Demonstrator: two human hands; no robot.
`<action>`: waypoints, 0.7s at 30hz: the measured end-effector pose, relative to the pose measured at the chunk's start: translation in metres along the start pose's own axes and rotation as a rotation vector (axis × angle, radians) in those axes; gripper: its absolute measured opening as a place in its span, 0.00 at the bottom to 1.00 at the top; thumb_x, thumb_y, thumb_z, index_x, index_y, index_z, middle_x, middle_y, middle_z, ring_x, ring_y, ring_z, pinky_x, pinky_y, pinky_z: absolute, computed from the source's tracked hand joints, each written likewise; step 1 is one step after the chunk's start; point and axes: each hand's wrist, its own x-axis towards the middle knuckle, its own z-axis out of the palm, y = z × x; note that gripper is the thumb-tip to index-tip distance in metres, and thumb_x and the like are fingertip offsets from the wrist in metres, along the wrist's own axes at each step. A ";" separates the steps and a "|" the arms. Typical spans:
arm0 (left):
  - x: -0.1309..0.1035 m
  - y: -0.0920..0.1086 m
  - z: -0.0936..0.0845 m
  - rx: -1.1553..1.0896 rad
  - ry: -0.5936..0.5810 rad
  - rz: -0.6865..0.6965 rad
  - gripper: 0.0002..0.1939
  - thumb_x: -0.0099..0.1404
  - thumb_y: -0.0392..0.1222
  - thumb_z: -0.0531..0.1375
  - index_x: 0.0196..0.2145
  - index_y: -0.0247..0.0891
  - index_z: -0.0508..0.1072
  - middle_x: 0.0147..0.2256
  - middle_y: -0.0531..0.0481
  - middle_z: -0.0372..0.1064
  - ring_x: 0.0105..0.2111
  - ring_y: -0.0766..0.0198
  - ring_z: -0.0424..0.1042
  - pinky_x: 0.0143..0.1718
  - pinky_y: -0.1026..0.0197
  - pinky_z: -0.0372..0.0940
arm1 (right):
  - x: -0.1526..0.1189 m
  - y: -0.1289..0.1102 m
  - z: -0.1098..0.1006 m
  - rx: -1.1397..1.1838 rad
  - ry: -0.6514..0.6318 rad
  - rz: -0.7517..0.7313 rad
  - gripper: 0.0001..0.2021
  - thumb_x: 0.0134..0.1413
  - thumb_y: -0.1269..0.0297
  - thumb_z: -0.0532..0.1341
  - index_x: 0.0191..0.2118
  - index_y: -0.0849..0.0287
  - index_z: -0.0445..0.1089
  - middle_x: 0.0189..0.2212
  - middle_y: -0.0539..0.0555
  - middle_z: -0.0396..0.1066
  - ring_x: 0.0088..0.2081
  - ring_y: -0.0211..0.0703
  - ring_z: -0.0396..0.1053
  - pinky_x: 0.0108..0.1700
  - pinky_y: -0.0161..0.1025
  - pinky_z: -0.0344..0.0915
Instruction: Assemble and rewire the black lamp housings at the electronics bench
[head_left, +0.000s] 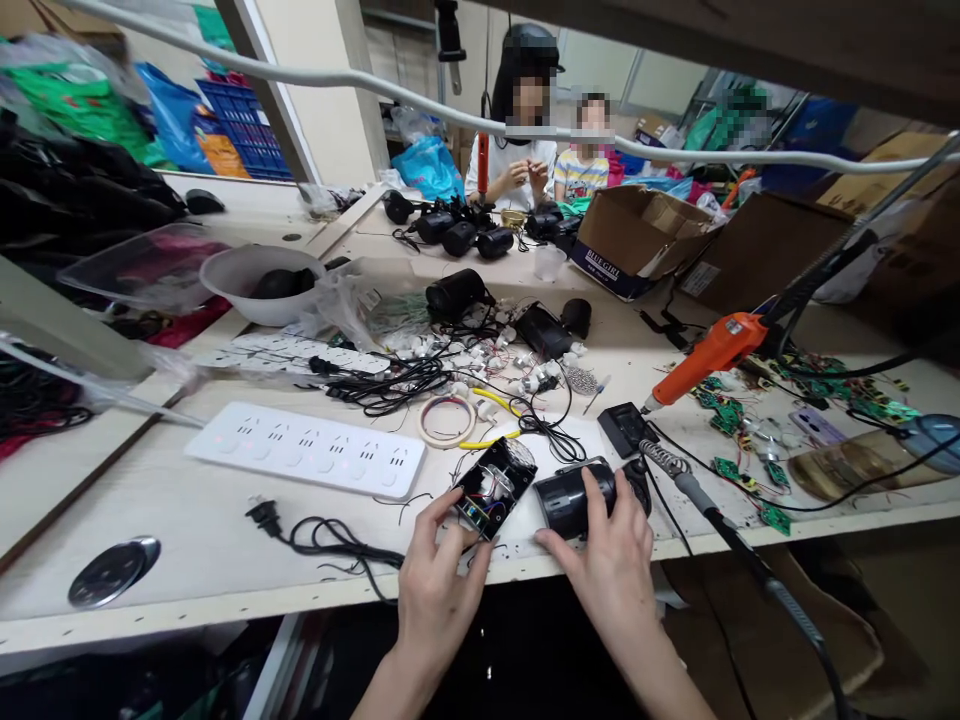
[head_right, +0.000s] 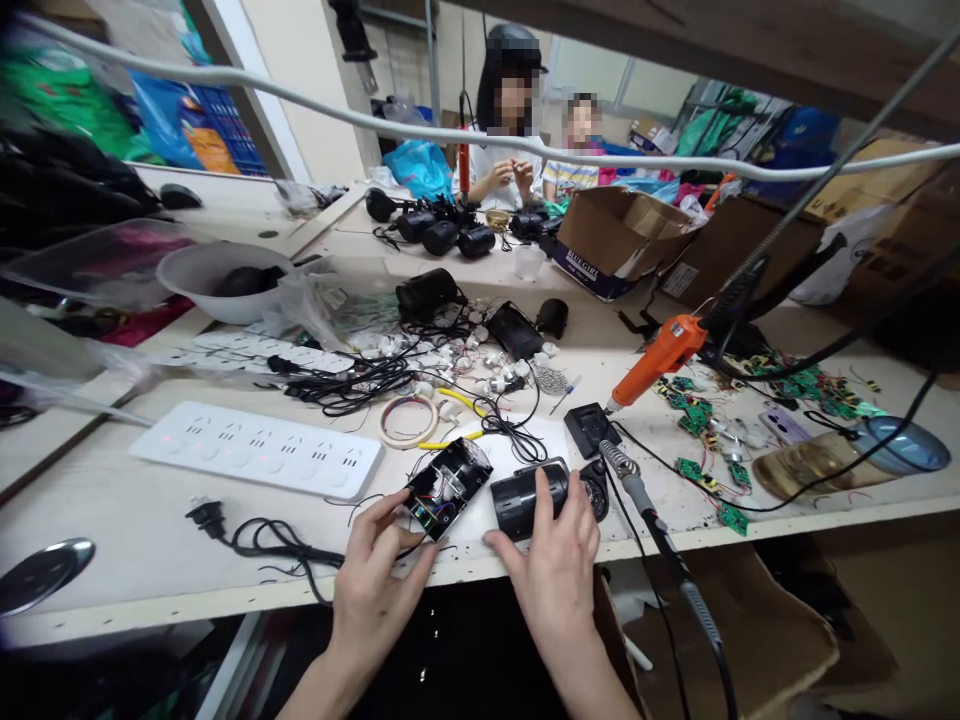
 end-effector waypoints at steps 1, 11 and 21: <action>0.000 0.000 0.001 -0.005 0.008 -0.007 0.05 0.66 0.35 0.60 0.32 0.39 0.66 0.52 0.40 0.63 0.47 0.56 0.72 0.43 0.55 0.74 | -0.001 -0.001 0.002 0.010 0.001 -0.003 0.41 0.57 0.33 0.50 0.65 0.61 0.53 0.60 0.77 0.51 0.57 0.77 0.57 0.47 0.71 0.64; -0.005 0.000 0.002 -0.051 0.041 -0.062 0.03 0.65 0.34 0.60 0.36 0.39 0.68 0.52 0.39 0.60 0.50 0.54 0.70 0.48 0.50 0.74 | 0.030 0.005 -0.028 0.122 0.081 -0.060 0.34 0.57 0.39 0.57 0.59 0.62 0.64 0.54 0.71 0.57 0.55 0.70 0.59 0.51 0.68 0.64; 0.000 0.003 0.002 -0.020 0.143 -0.075 0.25 0.64 0.36 0.61 0.57 0.35 0.60 0.55 0.35 0.58 0.56 0.50 0.65 0.51 0.47 0.72 | 0.066 -0.051 -0.039 0.535 -0.136 -0.281 0.36 0.47 0.58 0.70 0.62 0.54 0.60 0.61 0.64 0.55 0.62 0.62 0.57 0.61 0.60 0.62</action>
